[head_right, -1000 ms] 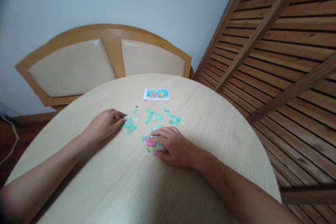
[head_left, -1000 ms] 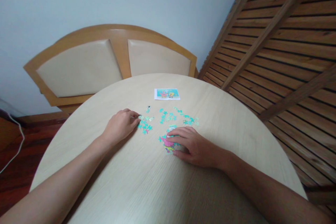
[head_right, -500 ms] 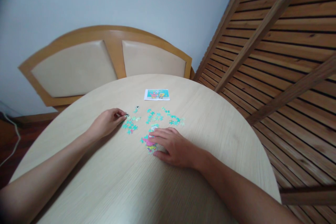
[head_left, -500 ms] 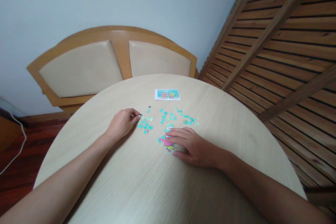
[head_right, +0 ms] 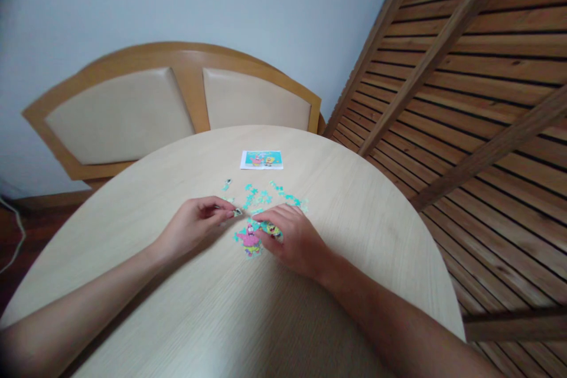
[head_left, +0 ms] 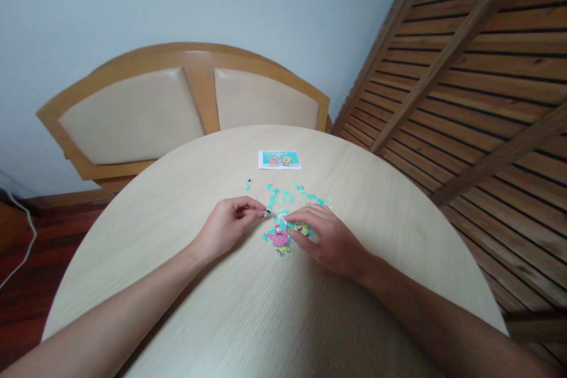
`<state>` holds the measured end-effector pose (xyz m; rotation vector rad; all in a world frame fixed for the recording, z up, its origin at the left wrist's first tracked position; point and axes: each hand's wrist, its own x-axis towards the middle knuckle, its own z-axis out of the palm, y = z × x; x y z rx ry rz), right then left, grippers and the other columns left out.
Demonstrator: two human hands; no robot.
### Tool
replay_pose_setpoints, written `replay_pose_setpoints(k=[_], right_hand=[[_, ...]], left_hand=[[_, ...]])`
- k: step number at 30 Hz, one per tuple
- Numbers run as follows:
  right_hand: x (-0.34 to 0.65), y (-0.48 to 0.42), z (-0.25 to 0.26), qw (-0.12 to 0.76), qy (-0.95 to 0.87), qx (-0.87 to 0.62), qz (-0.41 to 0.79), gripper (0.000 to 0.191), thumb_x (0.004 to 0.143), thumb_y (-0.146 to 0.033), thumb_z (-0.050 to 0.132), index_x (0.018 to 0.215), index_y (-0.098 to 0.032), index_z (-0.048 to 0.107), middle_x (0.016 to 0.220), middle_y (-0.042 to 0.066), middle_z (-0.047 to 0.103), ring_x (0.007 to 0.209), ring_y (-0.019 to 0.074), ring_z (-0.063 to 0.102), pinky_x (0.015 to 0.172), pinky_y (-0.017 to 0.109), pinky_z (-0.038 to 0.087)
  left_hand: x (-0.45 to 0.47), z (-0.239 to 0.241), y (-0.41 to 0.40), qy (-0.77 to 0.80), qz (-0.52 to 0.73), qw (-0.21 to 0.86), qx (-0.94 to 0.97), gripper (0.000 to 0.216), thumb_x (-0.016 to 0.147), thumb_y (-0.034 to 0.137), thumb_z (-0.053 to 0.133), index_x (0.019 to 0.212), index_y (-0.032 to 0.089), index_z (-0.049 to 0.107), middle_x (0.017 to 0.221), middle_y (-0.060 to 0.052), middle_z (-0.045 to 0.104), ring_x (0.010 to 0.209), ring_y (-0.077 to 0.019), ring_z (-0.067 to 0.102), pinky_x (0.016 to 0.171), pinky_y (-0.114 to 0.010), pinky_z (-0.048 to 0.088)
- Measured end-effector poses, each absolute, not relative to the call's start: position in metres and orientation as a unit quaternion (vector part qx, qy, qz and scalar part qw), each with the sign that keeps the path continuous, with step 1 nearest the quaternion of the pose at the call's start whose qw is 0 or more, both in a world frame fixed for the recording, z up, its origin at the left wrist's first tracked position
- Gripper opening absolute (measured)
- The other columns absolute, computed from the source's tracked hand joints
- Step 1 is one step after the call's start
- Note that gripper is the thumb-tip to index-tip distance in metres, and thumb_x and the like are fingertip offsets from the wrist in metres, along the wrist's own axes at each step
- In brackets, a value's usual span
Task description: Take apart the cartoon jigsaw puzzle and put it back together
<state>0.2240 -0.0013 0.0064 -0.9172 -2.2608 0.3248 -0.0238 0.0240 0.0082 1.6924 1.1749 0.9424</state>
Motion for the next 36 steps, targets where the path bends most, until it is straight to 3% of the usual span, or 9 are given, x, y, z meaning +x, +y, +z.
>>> replay_pose_setpoints(k=[4, 10, 17, 24, 30, 36], right_hand=[[0.221, -0.002, 0.004, 0.359, -0.861, -0.344, 0.106, 0.028, 0.095, -0.032, 0.068, 0.121, -0.022, 0.066, 0.111, 0.008, 0.076, 0.102, 0.0236, 0.068, 0.091, 0.039, 0.046], [0.222, -0.002, 0.006, 0.337, -0.878, -0.319, 0.115, 0.014, 0.097, -0.032, 0.066, 0.106, -0.025, 0.074, 0.094, 0.003, 0.079, 0.091, 0.0199, 0.069, 0.085, 0.036, 0.043], [0.229, 0.001, 0.009, 0.346, -0.871, -0.336, 0.091, 0.014, 0.095, -0.037, 0.068, 0.099, -0.024, 0.074, 0.09, 0.002, 0.079, 0.09, 0.0203, 0.07, 0.087, 0.037, 0.043], [0.227, -0.001, 0.009, 0.362, -0.873, -0.315, 0.094, 0.02, 0.095, -0.041, 0.068, 0.09, -0.022, 0.071, 0.084, 0.002, 0.077, 0.084, 0.019, 0.07, 0.085, 0.036, 0.042], [0.225, -0.003, 0.01, 0.337, -0.879, -0.319, 0.107, 0.028, 0.094, -0.046, 0.068, 0.11, -0.023, 0.071, 0.091, 0.004, 0.078, 0.088, 0.0204, 0.069, 0.088, 0.037, 0.042], [0.233, 0.001, 0.015, 0.307, -0.889, -0.322, 0.11, 0.024, 0.095, -0.045, 0.067, 0.105, -0.024, 0.074, 0.091, 0.002, 0.078, 0.089, 0.0193, 0.069, 0.088, 0.036, 0.042]], left_hand=[[-0.008, 0.001, 0.009, 0.425, 0.37, 0.517, 0.644, 0.022, 0.079, 0.035, 0.075, 0.087, 0.014, 0.072, 0.081, -0.006, 0.075, 0.072, -0.0167, 0.068, 0.069, -0.028, 0.055], [-0.004, -0.002, 0.004, 0.408, 0.369, 0.57, 0.611, 0.032, 0.078, 0.037, 0.081, 0.098, 0.015, 0.069, 0.084, -0.007, 0.076, 0.076, -0.0186, 0.072, 0.07, -0.031, 0.058], [-0.003, 0.0, 0.004, 0.38, 0.381, 0.58, 0.612, 0.036, 0.08, 0.038, 0.082, 0.102, 0.014, 0.067, 0.089, -0.009, 0.076, 0.082, -0.0199, 0.074, 0.077, -0.033, 0.06], [0.0, 0.001, -0.001, 0.386, 0.355, 0.561, 0.64, 0.03, 0.084, 0.041, 0.077, 0.095, 0.015, 0.069, 0.082, -0.007, 0.075, 0.076, -0.0177, 0.071, 0.073, -0.031, 0.058], [0.001, 0.0, -0.001, 0.379, 0.354, 0.571, 0.636, 0.029, 0.084, 0.041, 0.075, 0.096, 0.015, 0.067, 0.084, -0.006, 0.075, 0.075, -0.0164, 0.07, 0.074, -0.03, 0.056], [0.003, -0.001, -0.003, 0.368, 0.369, 0.564, 0.641, 0.033, 0.088, 0.041, 0.071, 0.108, 0.015, 0.063, 0.089, -0.007, 0.076, 0.082, -0.019, 0.072, 0.078, -0.034, 0.058]])
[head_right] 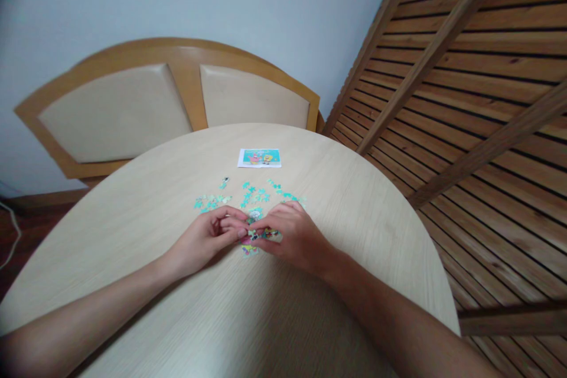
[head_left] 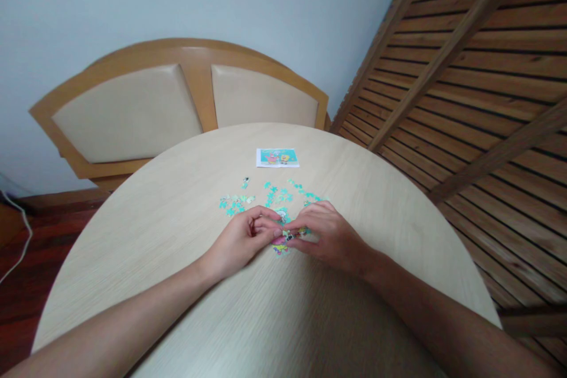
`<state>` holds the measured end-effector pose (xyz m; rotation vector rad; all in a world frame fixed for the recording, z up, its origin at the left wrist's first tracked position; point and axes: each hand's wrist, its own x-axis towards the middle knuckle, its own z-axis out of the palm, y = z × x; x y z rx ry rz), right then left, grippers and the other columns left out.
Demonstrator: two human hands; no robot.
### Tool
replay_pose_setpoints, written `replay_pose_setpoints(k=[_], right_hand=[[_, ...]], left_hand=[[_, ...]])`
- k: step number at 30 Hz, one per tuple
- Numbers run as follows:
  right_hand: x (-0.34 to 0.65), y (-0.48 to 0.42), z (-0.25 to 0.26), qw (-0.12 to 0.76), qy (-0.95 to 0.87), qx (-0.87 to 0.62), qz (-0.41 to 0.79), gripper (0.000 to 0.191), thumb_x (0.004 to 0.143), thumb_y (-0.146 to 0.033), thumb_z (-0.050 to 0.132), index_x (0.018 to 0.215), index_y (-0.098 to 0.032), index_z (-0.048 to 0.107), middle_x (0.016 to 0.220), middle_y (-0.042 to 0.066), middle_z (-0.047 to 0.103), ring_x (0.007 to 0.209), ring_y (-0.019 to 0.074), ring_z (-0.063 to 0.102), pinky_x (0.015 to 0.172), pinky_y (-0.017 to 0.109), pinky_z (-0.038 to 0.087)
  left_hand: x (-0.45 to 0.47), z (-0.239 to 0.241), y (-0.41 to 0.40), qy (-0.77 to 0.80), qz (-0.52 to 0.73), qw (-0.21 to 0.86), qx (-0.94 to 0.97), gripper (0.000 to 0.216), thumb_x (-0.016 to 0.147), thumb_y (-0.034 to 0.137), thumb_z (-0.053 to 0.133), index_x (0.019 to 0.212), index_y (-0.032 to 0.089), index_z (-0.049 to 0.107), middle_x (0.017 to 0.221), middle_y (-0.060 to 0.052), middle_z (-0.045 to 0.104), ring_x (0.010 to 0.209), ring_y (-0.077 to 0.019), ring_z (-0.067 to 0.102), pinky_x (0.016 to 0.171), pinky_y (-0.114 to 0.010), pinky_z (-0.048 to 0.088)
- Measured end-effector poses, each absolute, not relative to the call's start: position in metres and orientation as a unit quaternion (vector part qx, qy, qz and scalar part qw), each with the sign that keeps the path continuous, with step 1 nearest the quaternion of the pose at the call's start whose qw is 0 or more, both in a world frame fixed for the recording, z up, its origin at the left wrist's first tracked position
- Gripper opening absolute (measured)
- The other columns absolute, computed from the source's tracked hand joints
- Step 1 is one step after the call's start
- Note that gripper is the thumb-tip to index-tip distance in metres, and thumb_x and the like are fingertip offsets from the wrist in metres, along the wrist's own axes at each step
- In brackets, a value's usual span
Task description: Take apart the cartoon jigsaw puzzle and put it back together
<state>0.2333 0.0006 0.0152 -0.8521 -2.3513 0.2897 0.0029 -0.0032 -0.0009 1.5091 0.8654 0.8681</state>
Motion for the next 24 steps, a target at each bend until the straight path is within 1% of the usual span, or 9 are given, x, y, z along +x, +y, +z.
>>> replay_pose_setpoints(k=[2, 4, 5, 7, 8, 10, 15, 24], right_hand=[[0.243, 0.005, 0.017, 0.292, -0.887, -0.34, 0.11, 0.024, 0.094, -0.046, 0.069, 0.105, -0.024, 0.074, 0.094, 0.003, 0.078, 0.092, 0.0204, 0.07, 0.089, 0.037, 0.043], [0.256, 0.01, 0.019, 0.275, -0.884, -0.361, 0.115, 0.024, 0.091, -0.045, 0.073, 0.101, -0.024, 0.074, 0.097, 0.004, 0.078, 0.095, 0.0219, 0.069, 0.09, 0.038, 0.044], [0.263, 0.012, 0.02, 0.26, -0.886, -0.365, 0.118, 0.023, 0.089, -0.044, 0.075, 0.099, -0.023, 0.074, 0.097, 0.004, 0.078, 0.096, 0.0226, 0.069, 0.089, 0.038, 0.045], [0.274, 0.015, 0.021, 0.213, -0.895, -0.368, 0.135, 0.019, 0.086, -0.037, 0.079, 0.096, -0.023, 0.073, 0.098, 0.003, 0.077, 0.097, 0.0226, 0.069, 0.088, 0.037, 0.046], [0.277, 0.016, 0.022, 0.193, -0.899, -0.367, 0.142, 0.018, 0.084, -0.034, 0.08, 0.095, -0.023, 0.073, 0.097, 0.003, 0.076, 0.096, 0.0224, 0.069, 0.088, 0.037, 0.046], [0.28, 0.015, 0.023, 0.165, -0.903, -0.366, 0.154, 0.018, 0.081, -0.03, 0.083, 0.093, -0.023, 0.072, 0.096, 0.001, 0.076, 0.095, 0.0217, 0.069, 0.09, 0.037, 0.045], [0.272, 0.01, 0.026, 0.14, -0.906, -0.361, 0.17, 0.018, 0.079, -0.029, 0.084, 0.091, -0.023, 0.072, 0.095, 0.0, 0.075, 0.093, 0.0205, 0.069, 0.091, 0.037, 0.043], [0.264, 0.009, 0.02, 0.137, -0.904, -0.364, 0.174, 0.021, 0.081, -0.033, 0.083, 0.096, -0.022, 0.072, 0.098, 0.002, 0.075, 0.096, 0.0215, 0.068, 0.091, 0.038, 0.042]], left_hand=[[0.002, 0.003, -0.006, 0.361, 0.363, 0.506, 0.694, 0.027, 0.092, 0.037, 0.068, 0.11, 0.017, 0.065, 0.102, -0.01, 0.076, 0.094, -0.0209, 0.072, 0.087, -0.038, 0.058], [0.0, 0.008, -0.008, 0.332, 0.332, 0.401, 0.787, 0.023, 0.096, 0.033, 0.064, 0.115, 0.019, 0.067, 0.119, -0.01, 0.073, 0.113, -0.0229, 0.067, 0.101, -0.042, 0.053], [-0.001, 0.009, -0.009, 0.31, 0.306, 0.345, 0.831, 0.027, 0.098, 0.032, 0.063, 0.122, 0.021, 0.067, 0.128, -0.01, 0.069, 0.122, -0.024, 0.063, 0.107, -0.044, 0.049], [-0.004, 0.011, -0.01, 0.27, 0.25, 0.256, 0.894, 0.039, 0.098, 0.032, 0.063, 0.136, 0.026, 0.06, 0.143, -0.009, 0.06, 0.137, -0.0264, 0.052, 0.116, -0.048, 0.041], [-0.005, 0.01, -0.01, 0.26, 0.225, 0.226, 0.911, 0.045, 0.098, 0.034, 0.063, 0.142, 0.027, 0.056, 0.147, -0.009, 0.057, 0.14, -0.0278, 0.048, 0.117, -0.05, 0.039], [-0.008, 0.008, -0.009, 0.256, 0.183, 0.183, 0.931, 0.05, 0.098, 0.037, 0.064, 0.146, 0.027, 0.052, 0.15, -0.01, 0.054, 0.141, -0.0304, 0.046, 0.118, -0.053, 0.037], [-0.012, 0.006, -0.006, 0.254, 0.131, 0.144, 0.948, 0.045, 0.1, 0.037, 0.06, 0.143, 0.024, 0.055, 0.151, -0.01, 0.054, 0.142, -0.0302, 0.047, 0.118, -0.052, 0.037], [-0.014, 0.007, -0.005, 0.244, 0.139, 0.143, 0.949, 0.046, 0.101, 0.036, 0.059, 0.145, 0.026, 0.053, 0.151, -0.01, 0.054, 0.142, -0.0305, 0.047, 0.118, -0.054, 0.038]])
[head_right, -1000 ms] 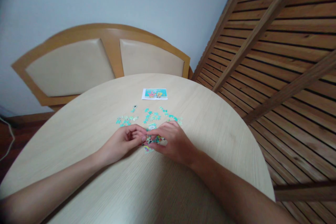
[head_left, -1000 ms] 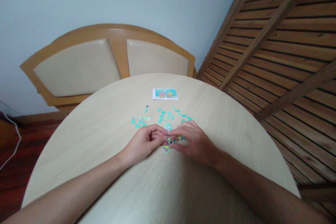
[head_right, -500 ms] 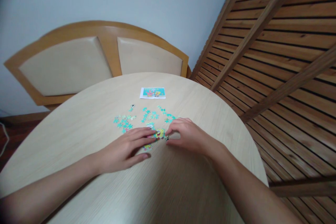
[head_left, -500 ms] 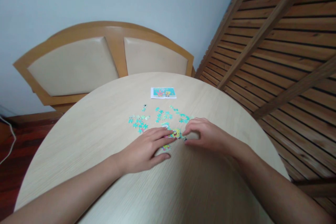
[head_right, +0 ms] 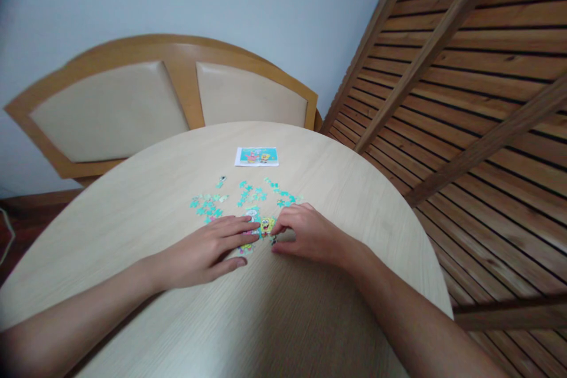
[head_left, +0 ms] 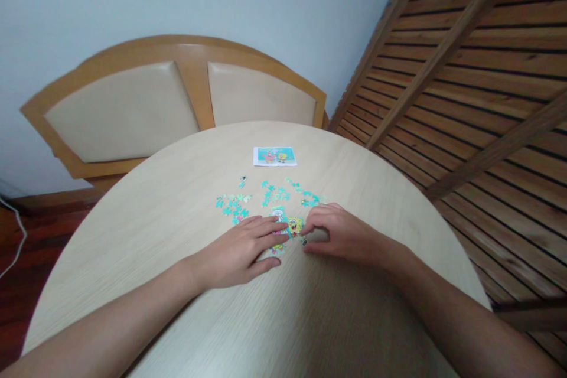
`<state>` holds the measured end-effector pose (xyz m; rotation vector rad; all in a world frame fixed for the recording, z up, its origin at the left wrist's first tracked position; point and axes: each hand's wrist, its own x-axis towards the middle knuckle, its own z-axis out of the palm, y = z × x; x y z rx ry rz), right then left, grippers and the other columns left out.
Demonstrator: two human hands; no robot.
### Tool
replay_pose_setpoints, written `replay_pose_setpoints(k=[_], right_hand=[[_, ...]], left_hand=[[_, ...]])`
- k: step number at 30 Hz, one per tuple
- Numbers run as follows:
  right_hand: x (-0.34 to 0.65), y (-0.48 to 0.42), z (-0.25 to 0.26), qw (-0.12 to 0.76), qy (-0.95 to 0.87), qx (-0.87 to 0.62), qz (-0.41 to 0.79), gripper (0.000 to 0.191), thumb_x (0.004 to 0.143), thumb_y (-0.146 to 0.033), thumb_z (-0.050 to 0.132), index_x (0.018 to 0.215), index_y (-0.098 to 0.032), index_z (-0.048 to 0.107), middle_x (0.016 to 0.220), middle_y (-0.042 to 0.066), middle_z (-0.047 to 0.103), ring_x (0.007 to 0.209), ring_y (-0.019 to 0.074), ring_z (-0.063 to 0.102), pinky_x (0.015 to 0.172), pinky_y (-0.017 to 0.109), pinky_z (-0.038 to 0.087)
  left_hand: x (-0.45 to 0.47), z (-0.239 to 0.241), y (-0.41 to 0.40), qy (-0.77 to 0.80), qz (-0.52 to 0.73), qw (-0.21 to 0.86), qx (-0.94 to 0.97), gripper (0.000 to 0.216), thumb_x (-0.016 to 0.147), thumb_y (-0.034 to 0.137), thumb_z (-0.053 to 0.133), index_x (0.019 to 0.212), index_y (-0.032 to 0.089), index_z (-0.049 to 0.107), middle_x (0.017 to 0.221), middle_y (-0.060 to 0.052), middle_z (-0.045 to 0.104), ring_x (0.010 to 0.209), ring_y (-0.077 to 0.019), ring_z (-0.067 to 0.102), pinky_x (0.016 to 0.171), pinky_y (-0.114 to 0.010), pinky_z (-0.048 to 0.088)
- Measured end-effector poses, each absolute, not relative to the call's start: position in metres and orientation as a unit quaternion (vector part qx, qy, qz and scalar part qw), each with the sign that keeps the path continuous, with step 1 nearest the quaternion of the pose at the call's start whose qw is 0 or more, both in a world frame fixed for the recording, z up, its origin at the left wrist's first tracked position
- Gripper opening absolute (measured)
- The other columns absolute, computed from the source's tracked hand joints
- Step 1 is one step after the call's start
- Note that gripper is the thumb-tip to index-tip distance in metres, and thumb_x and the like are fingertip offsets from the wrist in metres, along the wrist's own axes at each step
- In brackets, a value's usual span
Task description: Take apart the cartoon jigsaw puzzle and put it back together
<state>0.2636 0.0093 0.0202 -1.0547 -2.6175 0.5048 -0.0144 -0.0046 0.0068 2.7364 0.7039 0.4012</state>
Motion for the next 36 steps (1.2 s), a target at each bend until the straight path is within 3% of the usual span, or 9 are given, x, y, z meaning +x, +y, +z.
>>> replay_pose_setpoints(k=[9, 23, 28, 32, 36], right_hand=[[0.262, 0.008, 0.017, 0.142, -0.9, -0.37, 0.182, 0.027, 0.081, -0.036, 0.084, 0.101, -0.022, 0.071, 0.102, 0.002, 0.075, 0.101, 0.0232, 0.068, 0.094, 0.038, 0.041], [0.258, 0.007, 0.023, 0.132, -0.919, -0.342, 0.145, 0.011, 0.088, -0.031, 0.076, 0.091, -0.021, 0.072, 0.093, 0.003, 0.074, 0.092, 0.0204, 0.068, 0.088, 0.036, 0.039], [0.258, 0.005, 0.025, 0.134, -0.922, -0.333, 0.146, 0.009, 0.083, -0.019, 0.076, 0.091, -0.02, 0.071, 0.092, 0.002, 0.074, 0.091, 0.0201, 0.067, 0.088, 0.035, 0.04], [0.261, 0.005, 0.026, 0.14, -0.926, -0.32, 0.146, 0.021, 0.077, -0.009, 0.07, 0.094, -0.02, 0.07, 0.094, 0.002, 0.074, 0.092, 0.0198, 0.067, 0.089, 0.034, 0.041], [0.269, 0.01, 0.023, 0.182, -0.916, -0.334, 0.125, 0.019, 0.083, -0.008, 0.062, 0.095, -0.021, 0.07, 0.094, 0.002, 0.074, 0.091, 0.0197, 0.067, 0.087, 0.035, 0.043]], left_hand=[[-0.014, 0.005, -0.004, 0.241, 0.137, 0.135, 0.951, 0.046, 0.102, 0.039, 0.056, 0.146, 0.026, 0.051, 0.152, -0.009, 0.053, 0.143, -0.0306, 0.046, 0.118, -0.053, 0.039], [-0.014, 0.006, -0.004, 0.249, 0.113, 0.121, 0.954, 0.046, 0.102, 0.039, 0.056, 0.146, 0.025, 0.051, 0.154, -0.009, 0.051, 0.145, -0.0308, 0.044, 0.118, -0.054, 0.038], [-0.014, 0.005, -0.003, 0.244, 0.124, 0.127, 0.953, 0.046, 0.102, 0.039, 0.056, 0.145, 0.026, 0.052, 0.153, -0.009, 0.052, 0.144, -0.0305, 0.045, 0.118, -0.053, 0.039], [-0.015, 0.005, -0.002, 0.238, 0.127, 0.123, 0.955, 0.046, 0.101, 0.038, 0.057, 0.145, 0.025, 0.052, 0.152, -0.01, 0.053, 0.143, -0.0302, 0.046, 0.118, -0.052, 0.039], [-0.015, 0.004, -0.002, 0.24, 0.127, 0.117, 0.955, 0.045, 0.101, 0.038, 0.057, 0.144, 0.025, 0.053, 0.152, -0.009, 0.054, 0.142, -0.0296, 0.047, 0.117, -0.051, 0.041]])
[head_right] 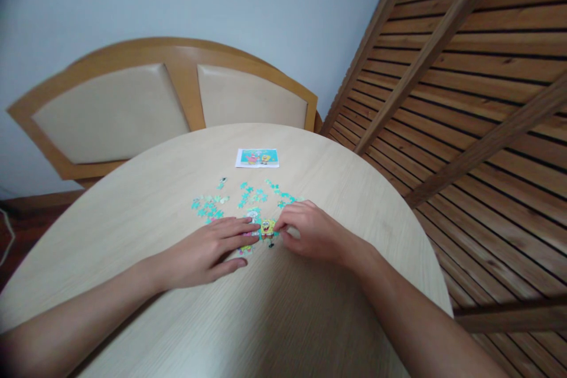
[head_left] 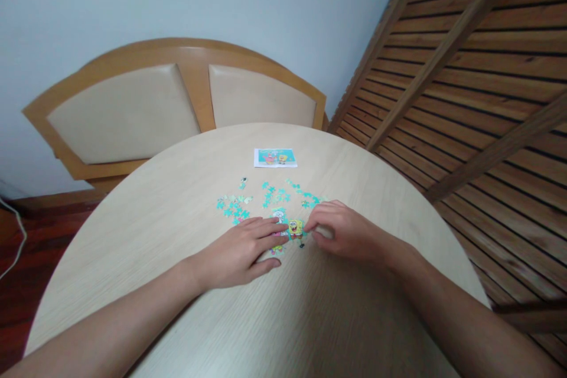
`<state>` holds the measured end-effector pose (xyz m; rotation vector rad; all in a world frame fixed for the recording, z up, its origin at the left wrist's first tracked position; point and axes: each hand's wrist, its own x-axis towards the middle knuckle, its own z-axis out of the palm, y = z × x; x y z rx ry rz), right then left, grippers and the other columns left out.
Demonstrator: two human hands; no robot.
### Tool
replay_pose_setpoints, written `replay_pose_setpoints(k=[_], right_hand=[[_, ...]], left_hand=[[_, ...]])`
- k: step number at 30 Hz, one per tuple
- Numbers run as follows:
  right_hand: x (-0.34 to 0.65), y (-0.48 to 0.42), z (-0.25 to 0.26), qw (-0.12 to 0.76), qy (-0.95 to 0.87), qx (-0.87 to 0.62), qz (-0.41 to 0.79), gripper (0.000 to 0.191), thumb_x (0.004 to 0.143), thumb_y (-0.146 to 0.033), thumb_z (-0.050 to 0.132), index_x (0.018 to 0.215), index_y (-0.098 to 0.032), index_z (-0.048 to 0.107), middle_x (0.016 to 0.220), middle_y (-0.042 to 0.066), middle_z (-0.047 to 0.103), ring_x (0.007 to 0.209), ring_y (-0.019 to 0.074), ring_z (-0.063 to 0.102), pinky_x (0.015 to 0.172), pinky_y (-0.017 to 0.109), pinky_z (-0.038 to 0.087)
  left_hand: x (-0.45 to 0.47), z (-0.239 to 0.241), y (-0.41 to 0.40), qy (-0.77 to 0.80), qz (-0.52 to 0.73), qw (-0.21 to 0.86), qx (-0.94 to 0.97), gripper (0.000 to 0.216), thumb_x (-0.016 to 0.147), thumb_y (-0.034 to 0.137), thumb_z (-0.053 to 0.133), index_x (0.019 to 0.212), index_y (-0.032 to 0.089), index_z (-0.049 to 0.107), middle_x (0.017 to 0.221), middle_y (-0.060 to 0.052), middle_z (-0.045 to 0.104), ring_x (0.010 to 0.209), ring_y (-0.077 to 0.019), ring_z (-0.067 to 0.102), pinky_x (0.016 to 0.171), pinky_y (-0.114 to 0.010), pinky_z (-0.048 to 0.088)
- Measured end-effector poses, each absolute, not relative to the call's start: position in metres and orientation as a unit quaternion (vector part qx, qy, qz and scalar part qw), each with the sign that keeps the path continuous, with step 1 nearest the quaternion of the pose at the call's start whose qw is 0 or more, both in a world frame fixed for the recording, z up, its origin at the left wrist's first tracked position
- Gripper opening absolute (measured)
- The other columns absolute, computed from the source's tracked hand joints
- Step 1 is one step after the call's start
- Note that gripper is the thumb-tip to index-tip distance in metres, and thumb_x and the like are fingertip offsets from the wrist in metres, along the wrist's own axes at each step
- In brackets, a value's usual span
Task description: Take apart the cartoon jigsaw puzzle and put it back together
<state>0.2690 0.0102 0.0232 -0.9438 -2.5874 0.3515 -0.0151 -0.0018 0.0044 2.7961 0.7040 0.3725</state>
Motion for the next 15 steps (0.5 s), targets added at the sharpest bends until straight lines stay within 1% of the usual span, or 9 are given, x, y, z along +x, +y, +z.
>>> replay_pose_setpoints(k=[3, 6, 9, 12, 15], right_hand=[[0.273, 0.015, 0.02, 0.202, -0.908, -0.352, 0.106, 0.018, 0.088, -0.009, 0.058, 0.095, -0.021, 0.069, 0.093, 0.003, 0.075, 0.091, 0.02, 0.067, 0.086, 0.035, 0.044], [0.271, 0.015, 0.018, 0.195, -0.911, -0.343, 0.119, 0.013, 0.091, -0.014, 0.06, 0.096, -0.021, 0.069, 0.096, 0.004, 0.074, 0.093, 0.0202, 0.067, 0.089, 0.036, 0.046], [0.266, 0.014, 0.017, 0.184, -0.919, -0.315, 0.148, 0.01, 0.092, -0.018, 0.063, 0.098, -0.021, 0.069, 0.102, 0.005, 0.074, 0.098, 0.0204, 0.067, 0.092, 0.037, 0.047], [0.263, 0.012, 0.017, 0.175, -0.921, -0.301, 0.172, 0.011, 0.091, -0.019, 0.064, 0.101, -0.021, 0.07, 0.107, 0.006, 0.073, 0.102, 0.0211, 0.067, 0.094, 0.037, 0.048], [0.263, 0.012, 0.016, 0.172, -0.92, -0.299, 0.183, 0.011, 0.093, -0.021, 0.063, 0.101, -0.021, 0.07, 0.108, 0.006, 0.073, 0.104, 0.0212, 0.067, 0.095, 0.037, 0.049]], left_hand=[[-0.016, 0.004, -0.001, 0.24, 0.122, 0.115, 0.956, 0.044, 0.101, 0.038, 0.057, 0.143, 0.024, 0.053, 0.152, -0.008, 0.053, 0.143, -0.0292, 0.047, 0.117, -0.051, 0.041], [-0.016, 0.004, -0.002, 0.24, 0.126, 0.115, 0.956, 0.043, 0.101, 0.037, 0.058, 0.141, 0.024, 0.055, 0.151, -0.008, 0.054, 0.141, -0.0284, 0.048, 0.117, -0.05, 0.042], [-0.014, 0.005, -0.002, 0.248, 0.154, 0.111, 0.95, 0.037, 0.101, 0.033, 0.056, 0.136, 0.021, 0.06, 0.145, -0.009, 0.06, 0.139, -0.0268, 0.051, 0.115, -0.047, 0.045], [-0.012, 0.005, 0.001, 0.29, 0.198, 0.094, 0.931, 0.031, 0.102, 0.031, 0.052, 0.129, 0.021, 0.064, 0.136, -0.008, 0.066, 0.133, -0.0245, 0.056, 0.114, -0.044, 0.046], [-0.016, 0.002, 0.009, 0.357, 0.232, 0.062, 0.903, 0.03, 0.103, 0.033, 0.05, 0.124, 0.021, 0.067, 0.133, -0.009, 0.067, 0.126, -0.0254, 0.061, 0.11, -0.046, 0.049]])
